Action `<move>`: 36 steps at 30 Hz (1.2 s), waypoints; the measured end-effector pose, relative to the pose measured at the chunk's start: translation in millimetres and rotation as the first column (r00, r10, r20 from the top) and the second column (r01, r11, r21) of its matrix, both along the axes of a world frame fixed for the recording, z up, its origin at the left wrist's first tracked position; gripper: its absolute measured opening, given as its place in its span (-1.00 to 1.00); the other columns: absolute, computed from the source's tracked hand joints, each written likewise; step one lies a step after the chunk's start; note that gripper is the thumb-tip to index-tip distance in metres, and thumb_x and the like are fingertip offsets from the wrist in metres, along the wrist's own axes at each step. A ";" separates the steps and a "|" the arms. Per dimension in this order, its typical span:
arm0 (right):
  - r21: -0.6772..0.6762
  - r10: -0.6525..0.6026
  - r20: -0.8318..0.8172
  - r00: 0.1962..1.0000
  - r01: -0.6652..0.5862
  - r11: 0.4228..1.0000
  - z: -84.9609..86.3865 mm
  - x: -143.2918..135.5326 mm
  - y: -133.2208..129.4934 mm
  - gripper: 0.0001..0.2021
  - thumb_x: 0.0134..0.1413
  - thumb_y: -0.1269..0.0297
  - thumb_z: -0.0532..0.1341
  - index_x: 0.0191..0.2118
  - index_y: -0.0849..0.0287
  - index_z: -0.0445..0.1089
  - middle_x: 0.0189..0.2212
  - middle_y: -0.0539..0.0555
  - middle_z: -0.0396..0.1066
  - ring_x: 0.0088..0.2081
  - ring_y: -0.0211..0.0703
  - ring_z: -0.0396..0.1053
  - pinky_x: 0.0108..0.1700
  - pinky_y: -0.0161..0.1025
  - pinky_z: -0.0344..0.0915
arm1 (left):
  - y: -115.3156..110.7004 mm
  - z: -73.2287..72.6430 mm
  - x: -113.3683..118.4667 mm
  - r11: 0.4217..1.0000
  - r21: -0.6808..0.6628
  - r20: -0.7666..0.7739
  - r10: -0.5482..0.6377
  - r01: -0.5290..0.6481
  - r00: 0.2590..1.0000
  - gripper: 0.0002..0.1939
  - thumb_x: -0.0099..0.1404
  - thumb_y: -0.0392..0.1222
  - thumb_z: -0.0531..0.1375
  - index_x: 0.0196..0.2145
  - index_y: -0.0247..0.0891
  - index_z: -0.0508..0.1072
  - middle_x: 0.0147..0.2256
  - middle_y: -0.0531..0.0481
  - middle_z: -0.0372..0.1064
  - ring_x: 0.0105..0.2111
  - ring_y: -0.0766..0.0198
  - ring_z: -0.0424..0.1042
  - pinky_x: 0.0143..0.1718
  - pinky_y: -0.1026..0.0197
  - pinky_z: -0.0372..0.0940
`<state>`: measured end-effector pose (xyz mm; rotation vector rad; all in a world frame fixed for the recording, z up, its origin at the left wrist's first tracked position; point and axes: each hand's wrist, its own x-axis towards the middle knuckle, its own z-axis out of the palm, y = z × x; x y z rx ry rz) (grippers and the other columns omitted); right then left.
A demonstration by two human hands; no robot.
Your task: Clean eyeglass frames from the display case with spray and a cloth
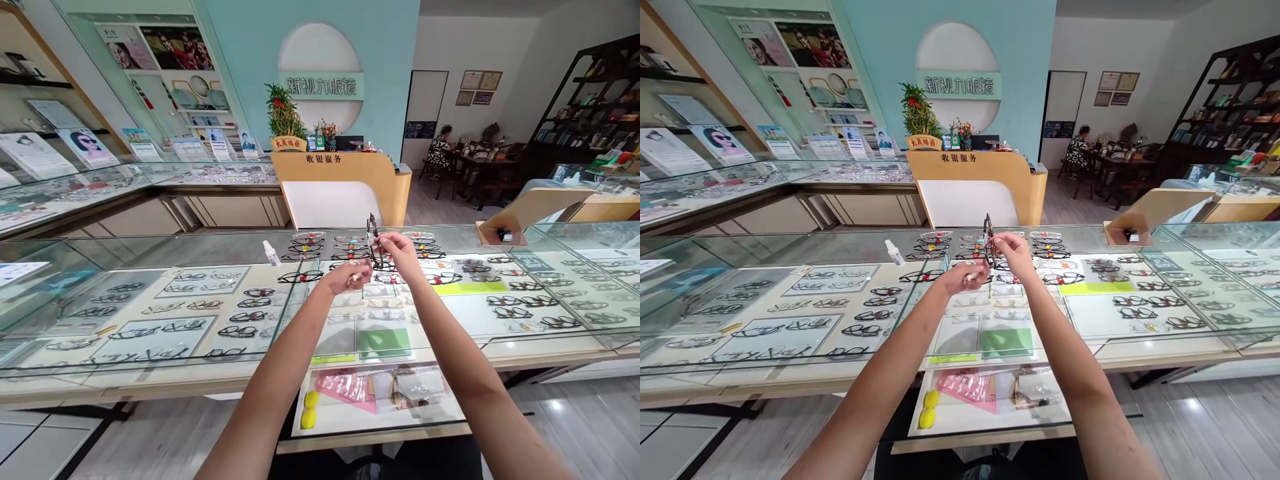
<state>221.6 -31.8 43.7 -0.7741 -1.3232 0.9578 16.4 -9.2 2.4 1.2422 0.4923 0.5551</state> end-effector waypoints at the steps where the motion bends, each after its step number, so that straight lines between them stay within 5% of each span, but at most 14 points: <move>1: 0.024 -0.012 0.015 1.000 0.012 1.000 -2.4 -0.3 -1.3 -0.60 0.06 -0.22 0.49 -0.29 0.04 0.65 -0.29 0.06 0.67 -0.29 -0.08 0.55 -0.18 -0.12 0.47 | -2.5 2.1 -1.9 0.993 0.028 0.032 0.111 -0.112 0.993 -0.40 0.11 0.31 0.51 -0.28 -0.24 0.43 -0.46 0.10 0.29 -0.62 0.52 -0.01 -0.62 0.37 -0.15; 6: 0.107 -0.103 0.115 0.988 0.091 0.990 -22.9 -7.7 2.6 -0.62 0.15 -0.19 0.43 -0.30 0.05 0.65 -0.28 0.09 0.68 -0.22 -0.01 0.57 -0.05 -0.04 0.49 | -3.8 6.0 1.3 0.864 0.166 0.117 0.462 -0.476 0.879 -0.21 0.05 0.51 0.48 -0.11 -0.24 0.50 -0.32 0.00 0.44 -0.56 0.46 0.16 -0.60 0.33 -0.16; 13: 0.145 -0.157 0.161 0.974 0.134 0.980 -51.0 -8.0 18.1 -0.68 0.13 -0.13 0.43 -0.27 0.03 0.70 -0.19 0.13 0.73 -0.09 0.14 0.64 0.09 0.09 0.49 | 18.2 -7.2 16.5 0.691 0.316 0.099 0.658 -0.650 0.747 -0.43 0.00 0.20 0.57 -0.19 -0.22 0.57 -0.37 0.06 0.46 -0.51 0.39 0.28 -0.53 0.32 0.15; 18: 0.148 -0.157 0.199 0.967 0.129 0.981 -58.4 -5.6 26.2 -0.66 0.15 -0.14 0.42 -0.29 0.04 0.69 -0.20 0.17 0.73 -0.07 0.18 0.64 0.11 0.12 0.49 | 28.8 -22.5 15.8 0.626 0.367 0.106 0.706 -0.688 0.700 -0.56 0.18 0.21 0.39 -0.23 -0.23 0.60 -0.57 0.09 0.34 -0.55 0.29 0.29 -0.50 0.26 0.22; 23: 0.121 -0.093 0.190 0.977 0.071 0.990 -60.5 -11.6 26.8 -0.65 0.16 -0.16 0.44 -0.31 0.04 0.65 -0.23 0.13 0.69 -0.13 0.09 0.60 0.05 0.05 0.49 | 28.9 -23.2 6.1 0.599 0.444 0.100 0.706 -0.667 0.701 -0.56 -0.01 0.13 0.53 -0.31 -0.25 0.62 -0.39 0.03 0.46 -0.43 0.28 0.34 -0.41 0.24 0.31; 30: -0.095 0.028 -0.059 0.998 -0.033 0.995 -59.3 -11.9 26.9 -0.53 -0.14 -0.13 0.62 -0.25 0.03 0.52 -0.31 -0.02 0.54 -0.22 -0.10 0.46 -0.08 -0.14 0.42 | 19.4 -15.9 5.2 0.568 0.531 0.100 0.695 -0.629 0.712 -0.56 0.10 0.18 0.49 -0.36 -0.26 0.58 -0.44 0.05 0.41 -0.44 0.31 0.28 -0.38 0.25 0.22; 36: -0.245 0.161 -0.060 0.985 -0.171 0.954 -58.1 -8.7 25.7 -0.57 -0.11 -0.18 0.59 -0.33 0.06 0.61 -0.32 0.01 0.57 -0.22 -0.10 0.45 -0.05 -0.14 0.39 | 15.8 -14.1 4.6 0.555 0.573 0.121 0.670 -0.603 0.732 -0.59 0.20 0.17 0.46 -0.34 -0.26 0.61 -0.42 0.02 0.43 -0.42 0.27 0.31 -0.36 0.24 0.22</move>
